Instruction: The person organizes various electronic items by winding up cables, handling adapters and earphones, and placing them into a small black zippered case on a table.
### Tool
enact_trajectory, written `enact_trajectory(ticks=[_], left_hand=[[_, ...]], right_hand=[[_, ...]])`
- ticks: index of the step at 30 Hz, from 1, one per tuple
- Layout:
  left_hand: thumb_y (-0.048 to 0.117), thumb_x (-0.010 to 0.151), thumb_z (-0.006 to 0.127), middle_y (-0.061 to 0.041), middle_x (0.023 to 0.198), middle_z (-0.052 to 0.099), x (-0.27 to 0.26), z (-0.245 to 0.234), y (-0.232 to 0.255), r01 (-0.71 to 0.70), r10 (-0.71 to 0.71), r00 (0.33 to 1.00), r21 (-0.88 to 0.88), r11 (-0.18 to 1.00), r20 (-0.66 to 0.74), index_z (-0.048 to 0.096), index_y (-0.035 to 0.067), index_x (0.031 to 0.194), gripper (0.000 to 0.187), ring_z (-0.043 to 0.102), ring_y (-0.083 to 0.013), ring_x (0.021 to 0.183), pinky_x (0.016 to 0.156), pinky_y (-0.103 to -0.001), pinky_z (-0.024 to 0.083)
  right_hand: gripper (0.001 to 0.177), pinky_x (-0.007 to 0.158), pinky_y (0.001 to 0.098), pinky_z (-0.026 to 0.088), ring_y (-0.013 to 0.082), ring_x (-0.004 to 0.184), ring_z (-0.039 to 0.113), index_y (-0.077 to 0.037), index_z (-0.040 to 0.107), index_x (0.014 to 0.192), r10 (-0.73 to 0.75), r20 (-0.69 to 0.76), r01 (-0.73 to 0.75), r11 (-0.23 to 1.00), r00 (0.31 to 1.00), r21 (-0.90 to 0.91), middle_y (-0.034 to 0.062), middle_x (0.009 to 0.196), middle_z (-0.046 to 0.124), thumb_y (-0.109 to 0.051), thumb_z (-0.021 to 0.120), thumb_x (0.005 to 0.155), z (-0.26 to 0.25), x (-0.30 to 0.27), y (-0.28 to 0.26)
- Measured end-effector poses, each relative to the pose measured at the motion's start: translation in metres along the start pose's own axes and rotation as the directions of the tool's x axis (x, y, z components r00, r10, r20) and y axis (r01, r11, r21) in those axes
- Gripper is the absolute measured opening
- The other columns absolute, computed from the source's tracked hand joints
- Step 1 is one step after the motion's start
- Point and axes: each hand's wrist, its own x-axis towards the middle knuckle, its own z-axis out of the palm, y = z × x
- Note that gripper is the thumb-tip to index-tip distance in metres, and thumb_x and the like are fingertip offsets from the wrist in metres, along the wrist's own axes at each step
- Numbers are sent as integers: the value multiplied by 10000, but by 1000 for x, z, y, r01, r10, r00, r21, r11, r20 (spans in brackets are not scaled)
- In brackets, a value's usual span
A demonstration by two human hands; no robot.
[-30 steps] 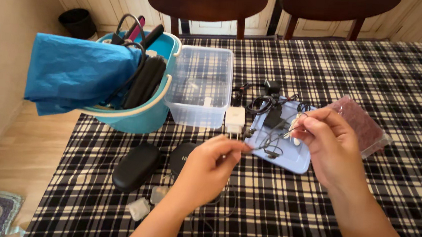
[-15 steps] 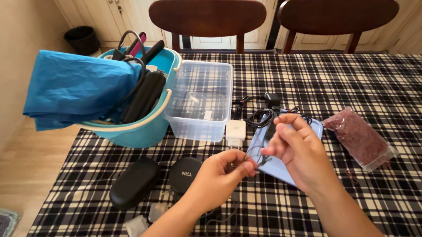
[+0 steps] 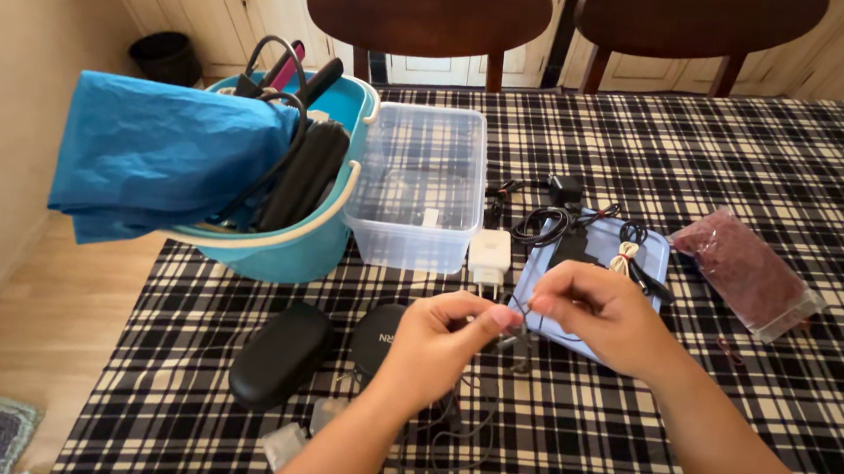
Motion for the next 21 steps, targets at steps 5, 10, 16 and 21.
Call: enact_trajectory(ticks=[5,10,16,21], left_hand=[[242,1008,663,-49,917,776,7,-4,-5,15,-12,1000,-208,978,15,753,7,969,254,713,-87,884,844,-233,563],[225,921,750,23,777,636,-2,1,12,51,-51,999,-6,999,-11,729,53,962,179,515,-44,675,595,-225,418],[278,814,856,41,839,588,-8,16,29,-28,50,996,271,962,-75,669,14,882,330,539,-47,639,565,-230,473],[239,722,864,33,862,587,-13,22,38,-84,120,990,357,930,-80,747,45,1010,366,522,-73,595,522,-257,461]], right_hand=[[132,738,292,510,169,860,624,-96,589,1041,80,-241,77,810,967,581,87,986,712,-214,532,1054,0,4,5],[114,912,334,548,209,951,656,-82,577,1167,43,-297,164,754,954,636,61,845,616,-184,543,1127,-13,7,15],[134,807,363,577,206,839,696,-71,544,1084,84,-205,11,906,975,424,95,862,678,-203,531,1061,11,-5,5],[153,830,359,575,204,893,731,-60,535,1059,64,-102,-31,954,993,298,118,888,734,-211,517,1054,22,-7,-9]])
